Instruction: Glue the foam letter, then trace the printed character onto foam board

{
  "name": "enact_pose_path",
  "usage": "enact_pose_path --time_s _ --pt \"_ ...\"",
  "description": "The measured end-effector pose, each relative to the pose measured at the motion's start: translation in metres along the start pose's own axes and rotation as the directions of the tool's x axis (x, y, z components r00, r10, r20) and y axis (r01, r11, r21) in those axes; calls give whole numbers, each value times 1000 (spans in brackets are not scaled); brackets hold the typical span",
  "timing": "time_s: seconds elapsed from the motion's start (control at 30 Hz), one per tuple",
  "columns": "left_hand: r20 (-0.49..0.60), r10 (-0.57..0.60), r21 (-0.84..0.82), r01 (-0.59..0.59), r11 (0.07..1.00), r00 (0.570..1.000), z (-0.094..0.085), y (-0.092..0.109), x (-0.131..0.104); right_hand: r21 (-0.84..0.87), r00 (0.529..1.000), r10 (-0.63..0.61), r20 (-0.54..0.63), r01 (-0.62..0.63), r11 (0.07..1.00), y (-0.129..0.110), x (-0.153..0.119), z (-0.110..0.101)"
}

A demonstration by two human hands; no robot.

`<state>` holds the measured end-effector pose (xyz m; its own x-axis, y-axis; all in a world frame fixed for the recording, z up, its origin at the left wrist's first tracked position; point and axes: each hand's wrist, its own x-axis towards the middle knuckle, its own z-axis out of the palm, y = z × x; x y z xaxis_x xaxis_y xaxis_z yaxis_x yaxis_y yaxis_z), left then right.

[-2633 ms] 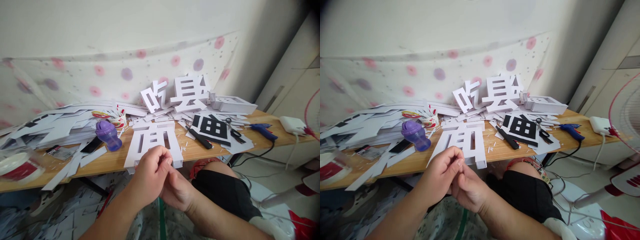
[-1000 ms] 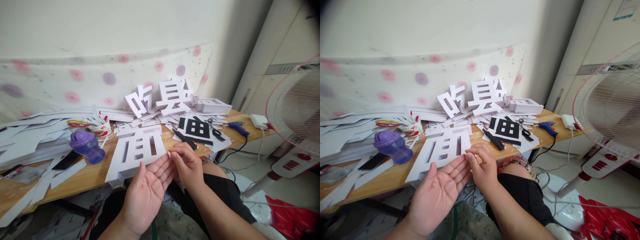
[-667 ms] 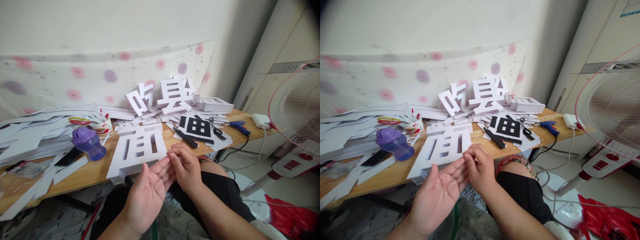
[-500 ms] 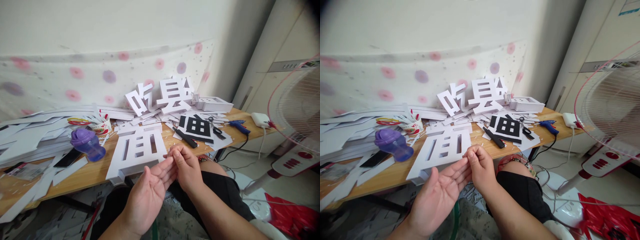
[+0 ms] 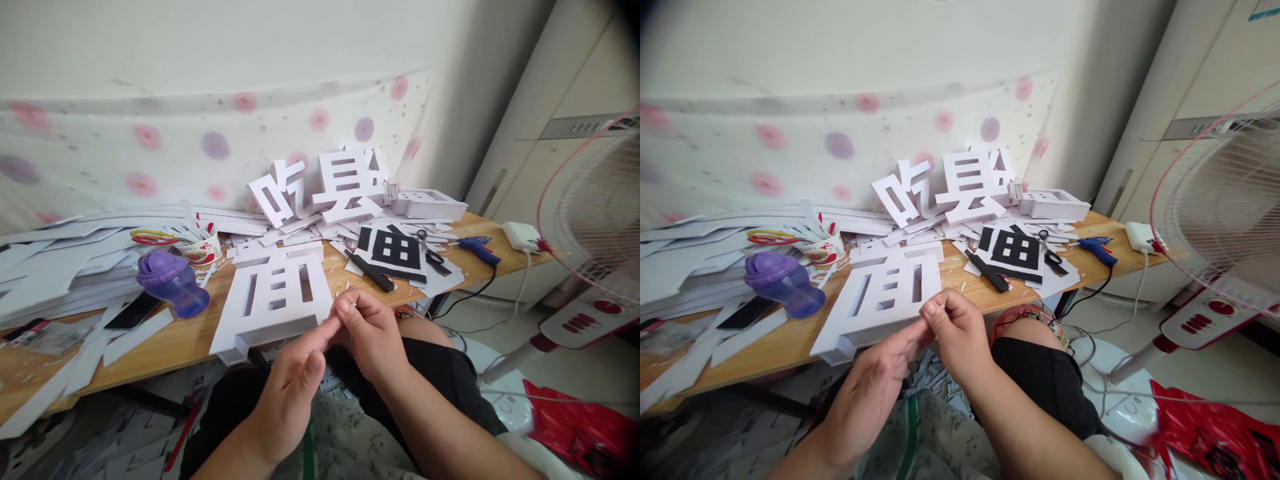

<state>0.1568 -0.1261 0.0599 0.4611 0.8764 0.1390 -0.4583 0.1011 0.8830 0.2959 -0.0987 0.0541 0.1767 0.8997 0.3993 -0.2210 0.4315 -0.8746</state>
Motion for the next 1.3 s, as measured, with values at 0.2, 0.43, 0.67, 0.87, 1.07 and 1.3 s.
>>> enact_pose_path --time_s 0.2,0.43,0.67,0.87,1.07,1.3 --pt "63 64 49 -68 997 996 2 8 6 179 995 75 -69 -61 982 7 2 -2" --pt "30 -26 -290 34 957 999 0 16 12 51 994 -83 -69 87 995 7 1 -7" --pt "13 -30 -384 33 923 999 2 23 10 -307 929 -362 74 367 878 0 3 -7" --pt "21 -25 -356 31 934 999 0 26 8 -354 914 -401 58 394 848 5 1 -7" --pt "28 -14 -353 23 935 999 0 23 6 -503 833 -543 112 518 692 -1 -3 -5" --pt "80 -4 -315 29 949 997 0 24 5 -126 990 -139 -7 137 983 5 7 -12"
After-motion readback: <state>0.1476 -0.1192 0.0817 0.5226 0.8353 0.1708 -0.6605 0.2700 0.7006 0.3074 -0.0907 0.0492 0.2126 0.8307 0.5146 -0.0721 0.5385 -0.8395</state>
